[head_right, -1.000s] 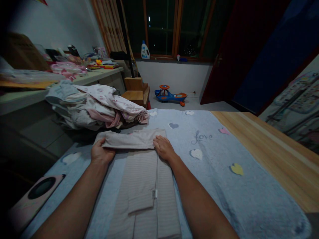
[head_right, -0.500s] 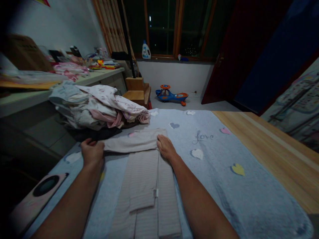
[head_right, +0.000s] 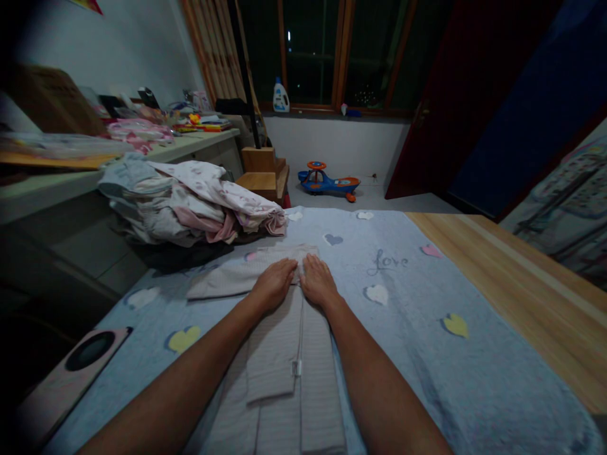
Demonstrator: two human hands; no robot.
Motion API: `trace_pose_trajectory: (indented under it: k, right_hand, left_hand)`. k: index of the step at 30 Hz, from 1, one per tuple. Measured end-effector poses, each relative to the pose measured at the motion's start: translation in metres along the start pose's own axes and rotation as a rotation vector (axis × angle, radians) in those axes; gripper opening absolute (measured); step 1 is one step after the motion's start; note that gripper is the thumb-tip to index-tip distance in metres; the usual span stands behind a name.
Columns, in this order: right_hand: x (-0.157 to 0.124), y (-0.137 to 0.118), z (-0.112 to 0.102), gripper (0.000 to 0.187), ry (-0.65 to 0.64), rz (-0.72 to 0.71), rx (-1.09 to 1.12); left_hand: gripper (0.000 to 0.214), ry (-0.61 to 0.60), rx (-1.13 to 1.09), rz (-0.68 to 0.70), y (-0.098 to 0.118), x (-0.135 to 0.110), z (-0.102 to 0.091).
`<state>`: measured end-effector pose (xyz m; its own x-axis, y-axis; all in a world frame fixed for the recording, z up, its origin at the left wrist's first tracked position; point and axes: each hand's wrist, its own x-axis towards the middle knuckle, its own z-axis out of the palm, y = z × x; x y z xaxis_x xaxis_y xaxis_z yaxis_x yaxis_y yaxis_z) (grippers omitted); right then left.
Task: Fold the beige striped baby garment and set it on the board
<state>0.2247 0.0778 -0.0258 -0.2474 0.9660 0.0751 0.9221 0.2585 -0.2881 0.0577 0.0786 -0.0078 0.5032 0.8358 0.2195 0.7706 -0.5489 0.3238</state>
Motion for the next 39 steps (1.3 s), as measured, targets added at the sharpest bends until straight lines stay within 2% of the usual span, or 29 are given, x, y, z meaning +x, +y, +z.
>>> trace_pose_trajectory:
  k: [3, 8, 11, 14, 16, 18, 21, 23, 27, 30, 34, 39]
  right_hand:
    - [-0.001, -0.001, -0.002, 0.061, -0.018, 0.009, 0.000]
    - [-0.001, 0.000, -0.003, 0.061, -0.028, 0.025, 0.019]
    - [-0.001, 0.006, 0.000, 0.058, -0.001, 0.016, 0.055]
    - [0.001, 0.011, 0.003, 0.053, 0.053, 0.005, 0.099]
    - [0.001, 0.012, 0.004, 0.052, 0.088, 0.009, 0.118]
    - [0.001, 0.011, 0.003, 0.052, 0.106, 0.010, 0.124]
    - [-0.001, 0.006, 0.000, 0.054, 0.079, -0.004, 0.105]
    - [-0.002, 0.004, -0.003, 0.056, 0.031, -0.013, 0.081]
    - [-0.005, 0.001, -0.008, 0.064, -0.059, -0.018, 0.038]
    - [-0.007, 0.000, -0.011, 0.067, -0.084, -0.019, 0.026]
    - [-0.007, 0.000, -0.012, 0.068, -0.094, -0.029, 0.036]
    - [-0.007, 0.003, -0.009, 0.063, -0.082, -0.034, 0.056]
  left_hand:
    - [0.048, -0.046, 0.085, -0.122, -0.008, -0.006, 0.003]
    - [0.067, -0.035, 0.099, -0.349, -0.031, -0.021, 0.001]
    - [0.062, 0.022, 0.094, -0.453, -0.046, -0.027, -0.002]
    - [0.056, 0.115, 0.148, -0.526, -0.049, -0.031, -0.007]
    - [0.049, 0.183, 0.184, -0.483, -0.043, -0.030, -0.010]
    - [0.042, 0.204, 0.158, -0.301, -0.033, -0.027, -0.010]
    - [0.042, 0.066, 0.039, -0.002, -0.019, -0.023, -0.005]
    - [0.042, -0.023, 0.005, 0.059, -0.013, -0.021, 0.001]
    - [0.042, -0.024, 0.039, 0.003, -0.013, -0.022, 0.004]
    - [0.046, -0.030, 0.098, -0.132, -0.018, -0.024, -0.002]
    - [0.058, -0.096, 0.169, -0.342, -0.030, -0.026, -0.009]
    - [0.063, -0.131, 0.218, -0.473, -0.049, -0.029, -0.015]
